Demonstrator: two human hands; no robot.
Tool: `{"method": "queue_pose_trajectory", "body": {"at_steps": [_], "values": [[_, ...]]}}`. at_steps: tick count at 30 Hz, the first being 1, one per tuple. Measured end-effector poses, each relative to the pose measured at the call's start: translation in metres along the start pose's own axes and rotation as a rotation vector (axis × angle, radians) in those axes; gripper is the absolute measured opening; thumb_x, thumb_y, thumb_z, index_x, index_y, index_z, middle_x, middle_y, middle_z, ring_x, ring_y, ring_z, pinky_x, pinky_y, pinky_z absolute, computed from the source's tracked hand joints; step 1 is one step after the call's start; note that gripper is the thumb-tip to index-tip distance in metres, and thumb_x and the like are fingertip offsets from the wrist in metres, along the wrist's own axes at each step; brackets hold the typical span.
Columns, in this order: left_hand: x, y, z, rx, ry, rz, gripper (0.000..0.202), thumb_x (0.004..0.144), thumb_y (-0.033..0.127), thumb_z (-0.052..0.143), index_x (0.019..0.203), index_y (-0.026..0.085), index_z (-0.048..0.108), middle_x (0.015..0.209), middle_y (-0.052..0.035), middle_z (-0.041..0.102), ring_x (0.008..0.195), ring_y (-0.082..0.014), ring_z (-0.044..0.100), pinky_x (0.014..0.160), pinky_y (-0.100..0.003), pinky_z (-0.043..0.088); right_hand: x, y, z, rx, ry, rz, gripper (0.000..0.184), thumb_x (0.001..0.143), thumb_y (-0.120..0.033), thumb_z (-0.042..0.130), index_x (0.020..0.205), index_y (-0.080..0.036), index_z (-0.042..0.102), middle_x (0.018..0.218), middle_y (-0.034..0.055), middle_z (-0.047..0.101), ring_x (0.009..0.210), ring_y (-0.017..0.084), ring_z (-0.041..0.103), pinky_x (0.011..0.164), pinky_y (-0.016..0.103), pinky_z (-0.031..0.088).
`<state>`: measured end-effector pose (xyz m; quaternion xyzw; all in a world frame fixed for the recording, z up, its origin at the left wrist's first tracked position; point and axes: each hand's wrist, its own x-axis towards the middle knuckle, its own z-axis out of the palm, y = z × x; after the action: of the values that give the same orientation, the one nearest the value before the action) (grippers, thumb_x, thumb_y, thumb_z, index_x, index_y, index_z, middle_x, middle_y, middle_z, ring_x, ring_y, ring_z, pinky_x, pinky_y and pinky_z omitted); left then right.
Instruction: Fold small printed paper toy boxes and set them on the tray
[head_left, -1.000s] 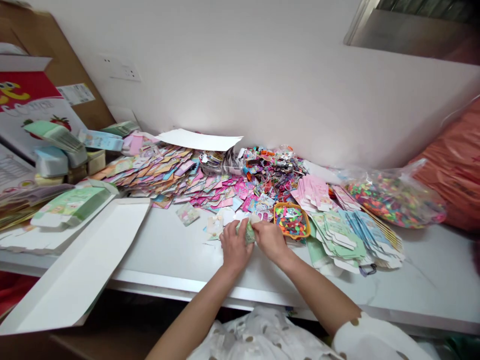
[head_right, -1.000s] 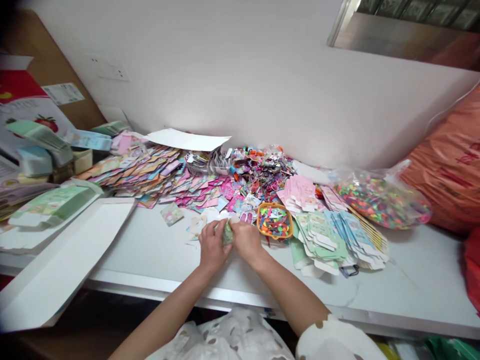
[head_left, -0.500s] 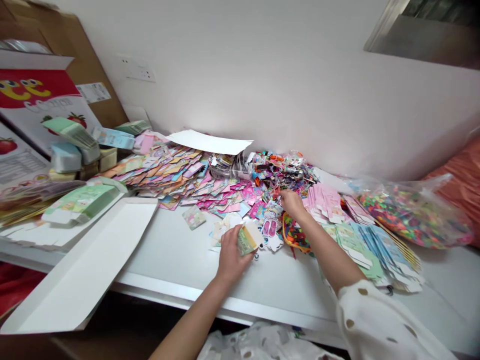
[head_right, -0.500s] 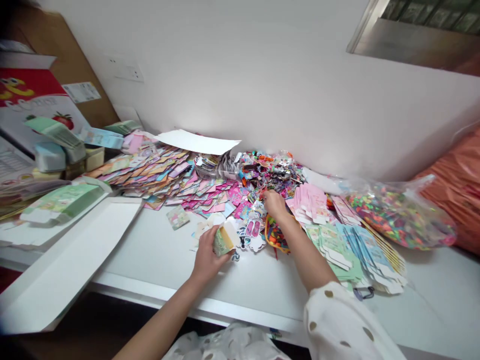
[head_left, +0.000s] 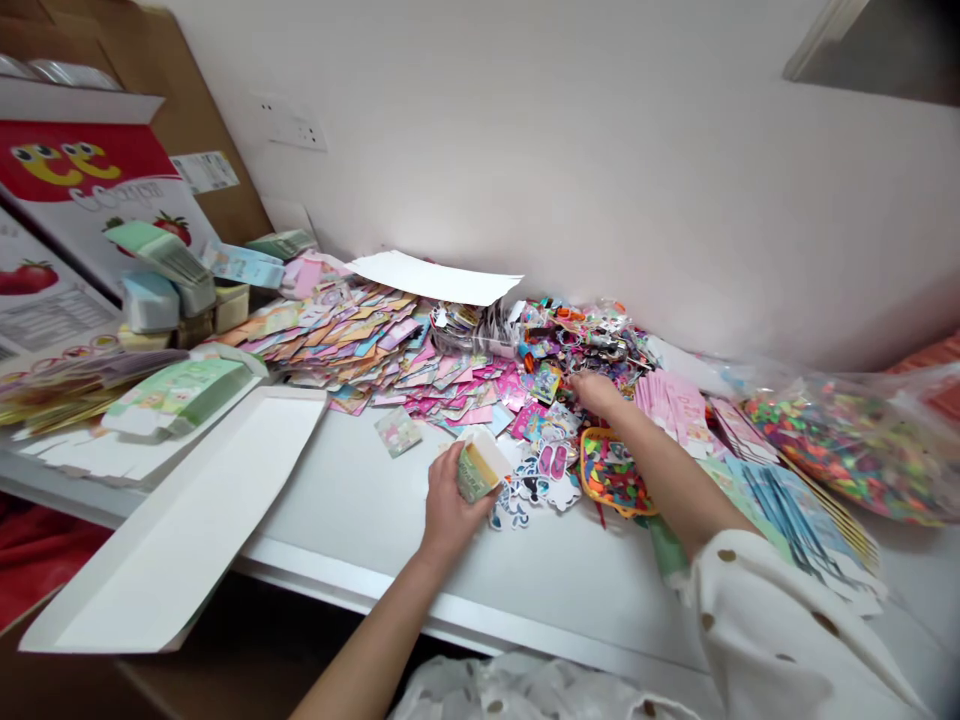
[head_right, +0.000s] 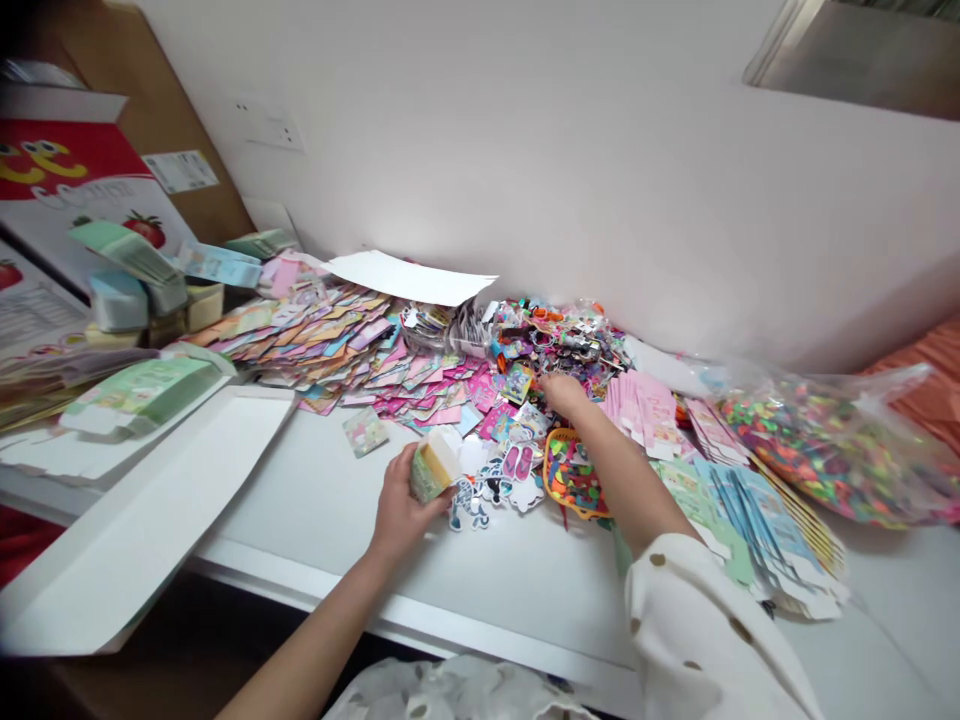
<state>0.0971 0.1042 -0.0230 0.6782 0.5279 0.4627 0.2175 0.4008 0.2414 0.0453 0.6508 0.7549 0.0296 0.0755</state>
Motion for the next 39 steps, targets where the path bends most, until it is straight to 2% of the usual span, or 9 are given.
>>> {"method": "queue_pose_trajectory", "body": {"at_steps": [6, 11, 14, 17, 23, 26, 30, 35, 39], "values": [[-0.007, -0.009, 0.007, -0.159, 0.082, 0.086, 0.085, 0.065, 0.047, 0.070, 0.133, 0.023, 0.023, 0.124, -0.0122, 0.043, 0.115, -0.0256, 0.047, 0.095, -0.041, 0.042, -0.020, 0.014, -0.011, 0.042, 0.080, 0.103, 0.029, 0.092, -0.024, 0.038, 0.109, -0.012, 0.058, 0.099, 0.0147, 0.066, 0.087, 0.021, 0.060, 0.071, 0.026, 0.038], [-0.013, -0.010, 0.009, -0.184, 0.083, 0.070, 0.093, 0.060, 0.046, 0.074, 0.135, 0.023, 0.022, 0.122, -0.0130, 0.046, 0.113, -0.0266, 0.049, 0.092, -0.040, 0.043, -0.040, 0.005, -0.029, 0.322, 0.141, 0.083, 0.019, 0.084, -0.024, 0.050, 0.084, -0.013, 0.065, 0.080, 0.0076, 0.066, 0.072, 0.017, 0.057, 0.064, 0.024, 0.036], [-0.013, -0.005, 0.009, -0.185, 0.096, 0.100, 0.090, 0.061, 0.043, 0.074, 0.134, 0.023, 0.024, 0.123, -0.0125, 0.045, 0.113, -0.0261, 0.048, 0.093, -0.041, 0.042, -0.063, -0.016, -0.050, 0.696, 0.140, 0.057, 0.021, 0.080, -0.031, 0.053, 0.082, -0.015, 0.064, 0.063, 0.0003, 0.059, 0.058, 0.012, 0.052, 0.055, 0.022, 0.035], [-0.009, 0.004, 0.012, -0.120, 0.079, 0.112, 0.081, 0.063, 0.038, 0.074, 0.130, 0.022, 0.031, 0.122, -0.0115, 0.045, 0.115, -0.0265, 0.045, 0.096, -0.042, 0.040, -0.089, -0.048, -0.075, 1.049, 0.041, -0.075, 0.026, 0.079, -0.039, 0.054, 0.083, -0.015, 0.062, 0.053, -0.0046, 0.049, 0.048, 0.009, 0.045, 0.047, 0.020, 0.033], [-0.010, 0.020, 0.022, -0.022, 0.016, 0.028, 0.077, 0.065, 0.034, 0.072, 0.130, 0.020, 0.033, 0.117, -0.0113, 0.047, 0.111, -0.0275, 0.044, 0.095, -0.045, 0.038, -0.115, -0.106, -0.107, 1.312, -0.069, -0.228, 0.022, 0.077, -0.037, 0.059, 0.078, -0.016, 0.054, 0.054, -0.0054, 0.050, 0.045, 0.007, 0.045, 0.044, 0.018, 0.036], [-0.013, 0.027, 0.023, -0.045, 0.022, 0.026, 0.076, 0.066, 0.036, 0.071, 0.129, 0.020, 0.033, 0.116, -0.0116, 0.047, 0.111, -0.0273, 0.044, 0.095, -0.044, 0.038, -0.118, -0.123, -0.110, 1.339, -0.079, -0.267, 0.019, 0.078, -0.035, 0.059, 0.076, -0.017, 0.052, 0.056, -0.0043, 0.053, 0.046, 0.008, 0.049, 0.045, 0.019, 0.040], [-0.015, 0.036, 0.021, -0.070, 0.064, 0.002, 0.076, 0.066, 0.038, 0.071, 0.129, 0.019, 0.033, 0.115, -0.0118, 0.048, 0.111, -0.0271, 0.044, 0.094, -0.043, 0.039, -0.119, -0.138, -0.098, 1.343, -0.089, -0.280, 0.014, 0.078, -0.030, 0.058, 0.079, -0.018, 0.050, 0.060, -0.0037, 0.055, 0.051, 0.010, 0.054, 0.049, 0.021, 0.044], [-0.018, 0.040, 0.020, -0.075, 0.110, -0.004, 0.075, 0.065, 0.035, 0.071, 0.128, 0.019, 0.034, 0.115, -0.0116, 0.049, 0.110, -0.0271, 0.045, 0.094, -0.043, 0.039, -0.126, -0.150, -0.081, 1.255, -0.022, -0.236, 0.013, 0.074, -0.025, 0.061, 0.075, -0.018, 0.050, 0.060, -0.0049, 0.051, 0.052, 0.009, 0.051, 0.046, 0.019, 0.038], [-0.022, 0.038, 0.021, -0.064, 0.121, 0.009, 0.073, 0.066, 0.037, 0.071, 0.127, 0.019, 0.035, 0.115, -0.0121, 0.049, 0.109, -0.0278, 0.046, 0.094, -0.044, 0.039, -0.133, -0.153, -0.088, 1.403, 0.038, -0.258, 0.015, 0.076, -0.027, 0.061, 0.082, -0.018, 0.051, 0.069, -0.0032, 0.055, 0.060, 0.011, 0.057, 0.054, 0.022, 0.045]]}}
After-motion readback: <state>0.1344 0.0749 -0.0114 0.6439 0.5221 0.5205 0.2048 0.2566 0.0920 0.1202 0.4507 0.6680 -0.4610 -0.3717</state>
